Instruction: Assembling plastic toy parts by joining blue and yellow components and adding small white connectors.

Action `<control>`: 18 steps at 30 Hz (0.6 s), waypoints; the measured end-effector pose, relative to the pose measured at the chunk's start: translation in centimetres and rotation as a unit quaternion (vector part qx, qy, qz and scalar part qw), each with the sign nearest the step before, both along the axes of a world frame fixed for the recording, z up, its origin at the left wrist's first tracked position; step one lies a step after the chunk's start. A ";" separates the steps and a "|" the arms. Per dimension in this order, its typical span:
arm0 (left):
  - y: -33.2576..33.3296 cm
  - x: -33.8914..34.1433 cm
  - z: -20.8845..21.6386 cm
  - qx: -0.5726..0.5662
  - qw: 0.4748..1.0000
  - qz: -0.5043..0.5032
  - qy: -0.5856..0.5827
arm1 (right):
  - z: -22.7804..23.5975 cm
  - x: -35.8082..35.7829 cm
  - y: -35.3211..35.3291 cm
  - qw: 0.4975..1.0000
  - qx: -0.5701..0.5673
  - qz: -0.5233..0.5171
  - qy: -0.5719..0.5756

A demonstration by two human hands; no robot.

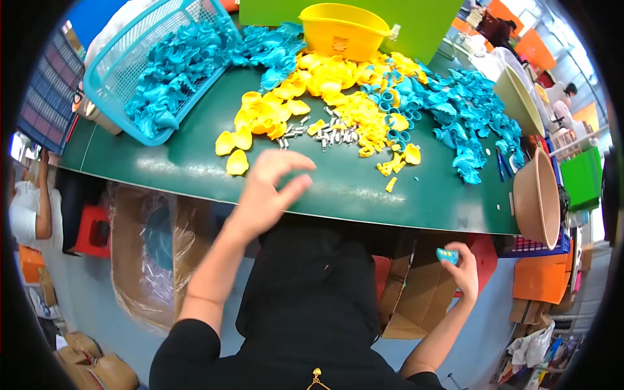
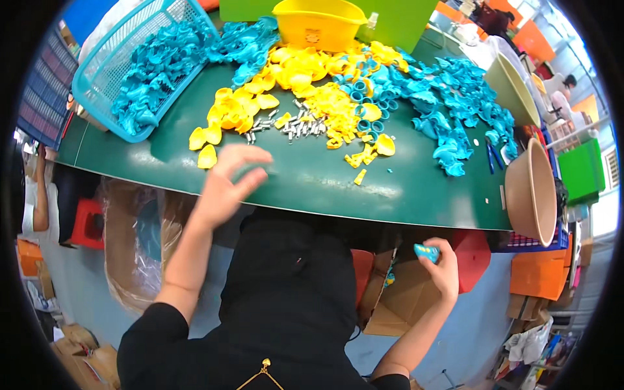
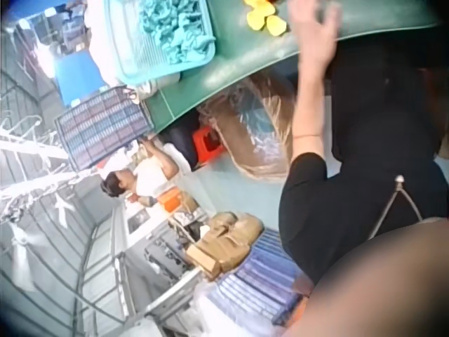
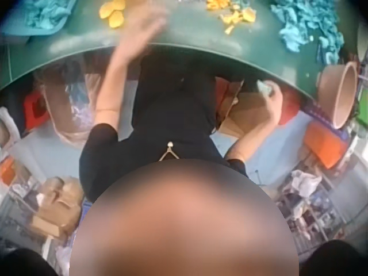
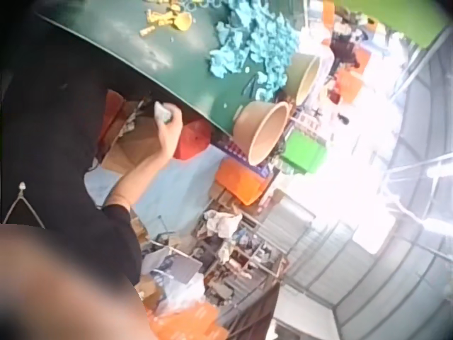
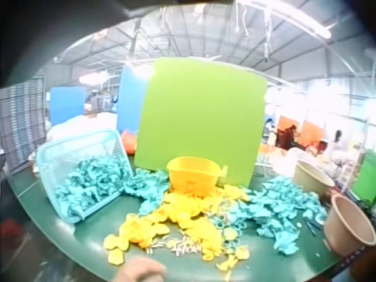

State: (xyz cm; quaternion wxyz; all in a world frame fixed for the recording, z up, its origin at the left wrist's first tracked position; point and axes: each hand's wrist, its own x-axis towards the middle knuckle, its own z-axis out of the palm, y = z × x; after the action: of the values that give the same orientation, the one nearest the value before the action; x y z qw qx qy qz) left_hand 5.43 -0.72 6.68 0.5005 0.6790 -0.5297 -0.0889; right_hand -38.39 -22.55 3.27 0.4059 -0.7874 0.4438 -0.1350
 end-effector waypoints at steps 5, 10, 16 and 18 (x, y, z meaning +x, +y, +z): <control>0.5 6.0 1.6 0.061 0.980 0.124 -0.140 | -4.6 -2.7 -0.5 0.963 -0.110 -0.042 0.243; 0.0 10.0 1.5 0.090 0.954 0.193 -0.210 | 6.4 13.8 4.6 0.990 -0.084 0.115 0.001; -8.3 17.3 0.5 0.091 0.962 0.117 -0.230 | 5.8 33.2 2.1 0.954 -0.223 0.194 -0.056; -11.1 18.5 -0.9 0.203 0.936 0.156 -0.244 | 3.4 40.4 1.2 0.949 -0.263 0.155 -0.077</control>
State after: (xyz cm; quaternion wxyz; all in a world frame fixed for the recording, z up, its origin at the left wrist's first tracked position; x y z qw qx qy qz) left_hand 23.91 -11.81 5.74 0.2153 0.8409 -0.4937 0.0530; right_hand 1.96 -21.38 6.70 0.2335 -0.9125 0.2326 -0.2424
